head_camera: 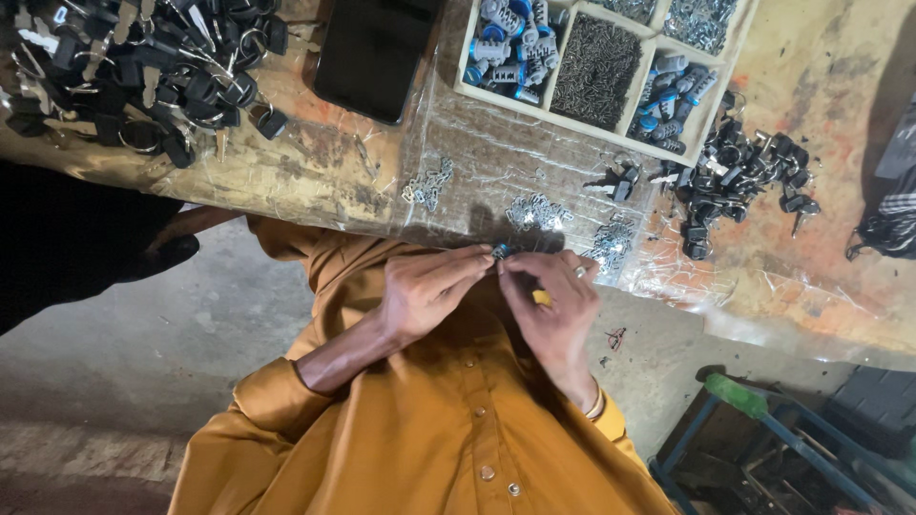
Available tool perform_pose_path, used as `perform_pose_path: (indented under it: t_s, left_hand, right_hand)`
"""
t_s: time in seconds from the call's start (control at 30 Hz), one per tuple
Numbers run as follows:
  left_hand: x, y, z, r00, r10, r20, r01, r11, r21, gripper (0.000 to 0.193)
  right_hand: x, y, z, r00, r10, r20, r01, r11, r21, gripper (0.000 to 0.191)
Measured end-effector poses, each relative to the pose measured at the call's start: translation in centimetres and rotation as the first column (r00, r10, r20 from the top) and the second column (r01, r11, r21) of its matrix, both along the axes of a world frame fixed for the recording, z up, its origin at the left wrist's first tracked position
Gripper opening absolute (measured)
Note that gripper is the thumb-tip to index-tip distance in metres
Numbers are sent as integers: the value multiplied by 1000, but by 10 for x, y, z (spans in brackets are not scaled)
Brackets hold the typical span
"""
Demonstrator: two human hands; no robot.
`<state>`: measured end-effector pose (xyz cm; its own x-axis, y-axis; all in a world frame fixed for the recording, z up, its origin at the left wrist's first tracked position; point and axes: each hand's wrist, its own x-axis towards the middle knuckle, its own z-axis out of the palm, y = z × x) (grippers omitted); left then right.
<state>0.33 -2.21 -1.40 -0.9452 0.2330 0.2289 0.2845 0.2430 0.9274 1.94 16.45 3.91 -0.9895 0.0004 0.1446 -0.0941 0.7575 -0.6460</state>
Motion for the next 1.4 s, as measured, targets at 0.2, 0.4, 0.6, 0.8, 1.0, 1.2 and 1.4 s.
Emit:
perform_pose_path:
  t_s: [0.2, 0.4, 0.6, 0.8, 1.0, 1.2, 1.4]
  left_hand:
    - [-5, -5, 3, 989, 30, 145, -46, 993, 111, 22]
    - [-5, -4, 6, 976, 19, 215, -60, 981, 186, 21]
    - [-5, 3, 6, 952, -5, 305, -52, 983, 177, 22]
    - [-6, 2, 8, 979, -6, 204, -25, 989, 148, 23]
    - [-7, 3, 10, 984, -4, 180, -16, 994, 110, 21]
    - [-6, 2, 7, 995, -13, 95, 7, 998, 67, 21]
    - [-4, -3, 1, 1000, -21, 10, 21, 999, 36, 19]
  right_hand:
    - [-11, 7, 10, 973, 122, -195, -65, 959, 275, 38]
    - [2, 17, 0, 962, 184, -200, -134, 961, 242, 27]
    - [9, 16, -21, 992, 9, -125, -31, 985, -170, 21]
    - [4, 2, -14, 991, 11, -130, -37, 979, -199, 19]
    - [4, -2, -7, 995, -80, -60, 64, 971, -232, 21]
    - [6, -6, -10, 994, -100, -48, 84, 960, -268, 28]
    - [-1, 4, 1, 997, 74, 6, -75, 997, 28, 19]
